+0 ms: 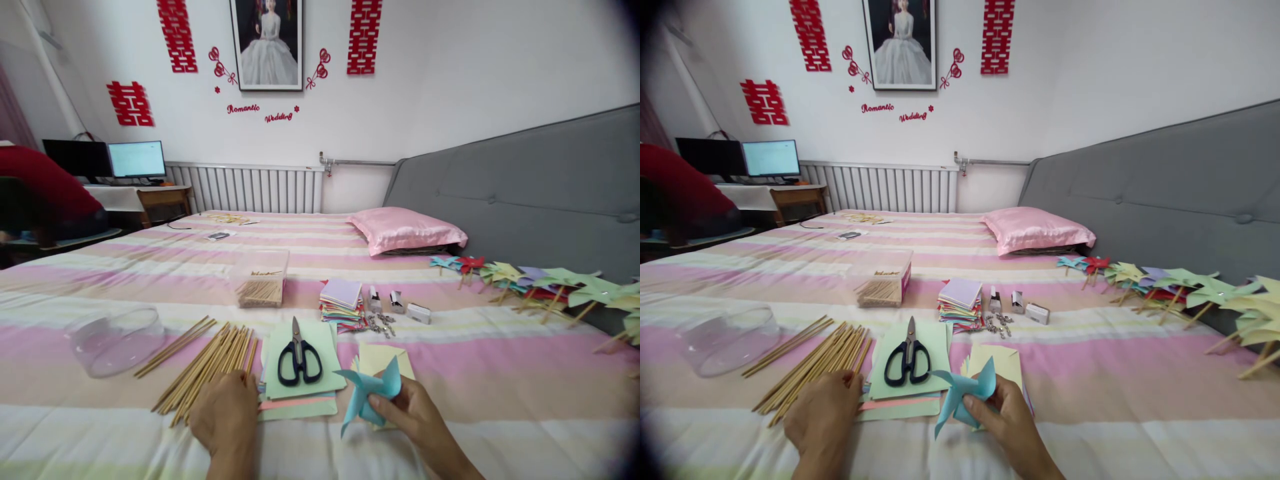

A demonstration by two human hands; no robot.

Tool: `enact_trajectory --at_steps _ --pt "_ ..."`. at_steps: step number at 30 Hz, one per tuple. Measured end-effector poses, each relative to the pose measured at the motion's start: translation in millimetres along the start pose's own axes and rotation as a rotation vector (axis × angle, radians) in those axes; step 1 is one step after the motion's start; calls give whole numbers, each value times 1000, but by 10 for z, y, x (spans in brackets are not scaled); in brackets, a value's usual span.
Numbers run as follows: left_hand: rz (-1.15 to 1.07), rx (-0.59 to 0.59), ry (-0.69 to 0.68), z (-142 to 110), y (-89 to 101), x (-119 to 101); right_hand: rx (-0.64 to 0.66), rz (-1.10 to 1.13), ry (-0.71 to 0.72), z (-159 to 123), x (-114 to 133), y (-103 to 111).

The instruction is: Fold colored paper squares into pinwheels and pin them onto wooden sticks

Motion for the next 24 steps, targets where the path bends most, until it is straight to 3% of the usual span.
enact_trajectory --at_steps 11,19,22,24 --pt "64 -10 -49 -29 2 -52 -6 -28 17 -2 10 -3" --pt "45 -160 -93 -91 60 -107 26 33 -3 -4 57 -36" --pt "-145 -278 -177 -148 90 -172 26 28 -17 -4 48 -26" --pt "-327 -287 -266 -175 72 -213 41 39 -19 -4 29 -16"
Point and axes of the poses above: each hand's wrist, its own z-axis towards the middle knuckle, its own y-axis out of the back of the hand, x = y × z, the point moved 3 cm from there along z, towards the middle knuckle, and after that the axes turned 6 degrees about y, right-handed, at the moved point
